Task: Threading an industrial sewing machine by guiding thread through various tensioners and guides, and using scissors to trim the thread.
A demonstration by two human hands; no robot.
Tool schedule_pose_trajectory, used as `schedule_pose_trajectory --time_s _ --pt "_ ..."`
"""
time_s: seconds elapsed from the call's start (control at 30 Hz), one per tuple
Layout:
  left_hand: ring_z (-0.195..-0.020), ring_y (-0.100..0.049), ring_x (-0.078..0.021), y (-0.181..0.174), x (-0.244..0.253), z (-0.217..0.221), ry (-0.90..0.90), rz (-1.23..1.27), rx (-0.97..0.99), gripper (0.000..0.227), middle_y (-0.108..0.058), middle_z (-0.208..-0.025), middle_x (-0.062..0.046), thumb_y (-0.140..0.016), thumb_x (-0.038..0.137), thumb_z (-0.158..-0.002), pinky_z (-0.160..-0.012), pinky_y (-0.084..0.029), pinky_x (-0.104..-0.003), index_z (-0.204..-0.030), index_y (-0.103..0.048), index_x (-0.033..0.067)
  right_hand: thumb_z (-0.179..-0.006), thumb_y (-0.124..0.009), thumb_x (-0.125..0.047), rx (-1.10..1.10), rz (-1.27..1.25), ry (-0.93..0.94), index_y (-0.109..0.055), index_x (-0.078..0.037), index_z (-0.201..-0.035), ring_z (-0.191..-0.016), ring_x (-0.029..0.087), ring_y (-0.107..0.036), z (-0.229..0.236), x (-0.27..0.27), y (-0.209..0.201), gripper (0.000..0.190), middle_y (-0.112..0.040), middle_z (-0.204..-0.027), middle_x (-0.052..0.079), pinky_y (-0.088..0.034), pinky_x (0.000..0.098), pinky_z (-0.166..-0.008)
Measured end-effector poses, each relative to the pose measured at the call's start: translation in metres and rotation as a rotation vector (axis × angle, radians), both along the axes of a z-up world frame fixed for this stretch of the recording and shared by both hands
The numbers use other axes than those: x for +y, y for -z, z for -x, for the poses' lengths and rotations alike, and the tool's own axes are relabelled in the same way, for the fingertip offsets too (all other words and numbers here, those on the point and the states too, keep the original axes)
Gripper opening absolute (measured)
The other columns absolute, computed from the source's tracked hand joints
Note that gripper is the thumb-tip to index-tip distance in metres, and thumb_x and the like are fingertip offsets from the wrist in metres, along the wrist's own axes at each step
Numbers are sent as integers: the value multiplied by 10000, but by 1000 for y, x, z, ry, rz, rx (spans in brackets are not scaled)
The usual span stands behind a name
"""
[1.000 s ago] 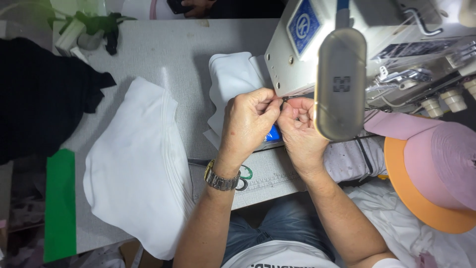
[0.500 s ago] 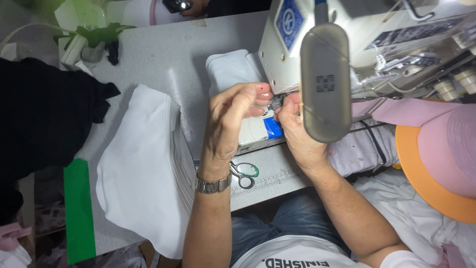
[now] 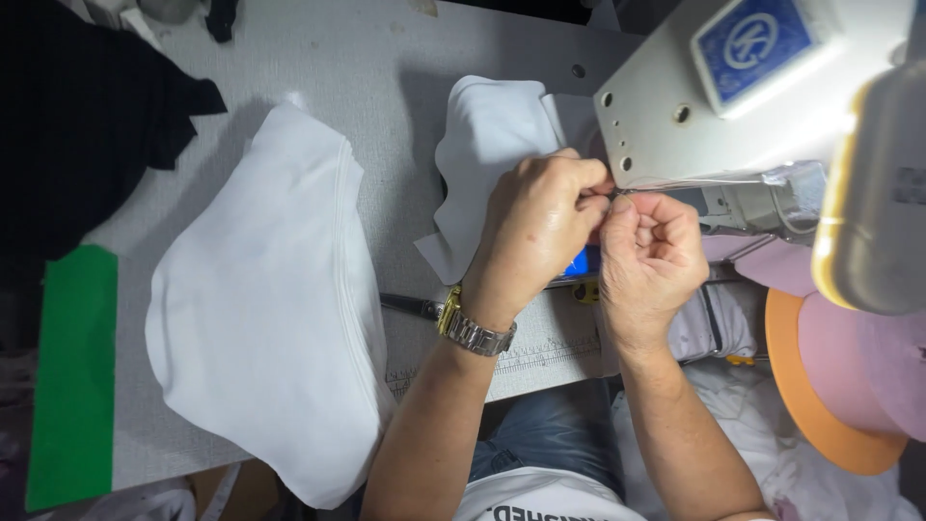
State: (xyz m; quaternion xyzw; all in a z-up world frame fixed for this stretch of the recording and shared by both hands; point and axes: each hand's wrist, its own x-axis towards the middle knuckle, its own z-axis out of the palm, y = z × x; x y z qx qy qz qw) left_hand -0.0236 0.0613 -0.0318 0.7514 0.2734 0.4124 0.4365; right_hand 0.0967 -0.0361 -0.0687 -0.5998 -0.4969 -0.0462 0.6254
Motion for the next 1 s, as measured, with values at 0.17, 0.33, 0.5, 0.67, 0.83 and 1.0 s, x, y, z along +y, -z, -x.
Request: schedule_pose_trajectory --time_s 0.17,0.33,0.5,0.67,0.83,1.0 --pt "-700 -751 -390 4 3 8 78 6 -113 79 -718 -697 -125 -737 15 -761 -620 -610 -510 -805 -755 78 -1037 -663 97 -26 8 6 -603 163 -1131 -779 254 -756 -7 -1 10 130 -682 -851 243 -638 331 -653" --pt "-613 -733 -363 -1 2 6 16 7 -109 104 -666 -541 -56 -714 54 -763 -546 -593 -449 -698 -705 134 -992 -645 128 29 41 8 -563 152 -1148 -856 241 -750 -5 -5 6 178 -649 -867 210 -641 323 -687" --pt "-651 -735 -375 -8 0 1 45 9 -98 60 -668 -556 -79 -703 96 -766 -544 -569 -464 -732 -701 146 -966 -665 117 96 -4 32 -579 142 -1112 -829 232 -760 -6 -2 1 171 -633 -858 160 -656 316 -682" --pt "-657 -745 -340 -16 -3 -5 51 36 -118 46 -676 -571 -93 -688 86 -770 -558 -574 -417 -754 -707 125 -968 -676 112 140 -14 36 -618 140 -1082 -818 235 -765 -7 -3 -8 131 -658 -844 184 -666 328 -669" --pt "-714 -792 -235 -34 -10 -2 143 146 -165 64 -756 -692 -127 -659 23 -820 -630 -613 -374 -844 -714 46 -974 -669 95 145 11 34 -620 137 -1061 -804 225 -762 -4 -4 -19 108 -668 -833 183 -666 320 -666" --pt "-860 -785 -288 -30 -16 -10 214 211 -177 141 -781 -904 -216 -647 -17 -864 -732 -648 -391 -981 -724 -4 -983 -665 63 225 28 -4 -616 110 -1068 -824 210 -769 -12 -7 -14 108 -681 -857 161 -676 302 -673"
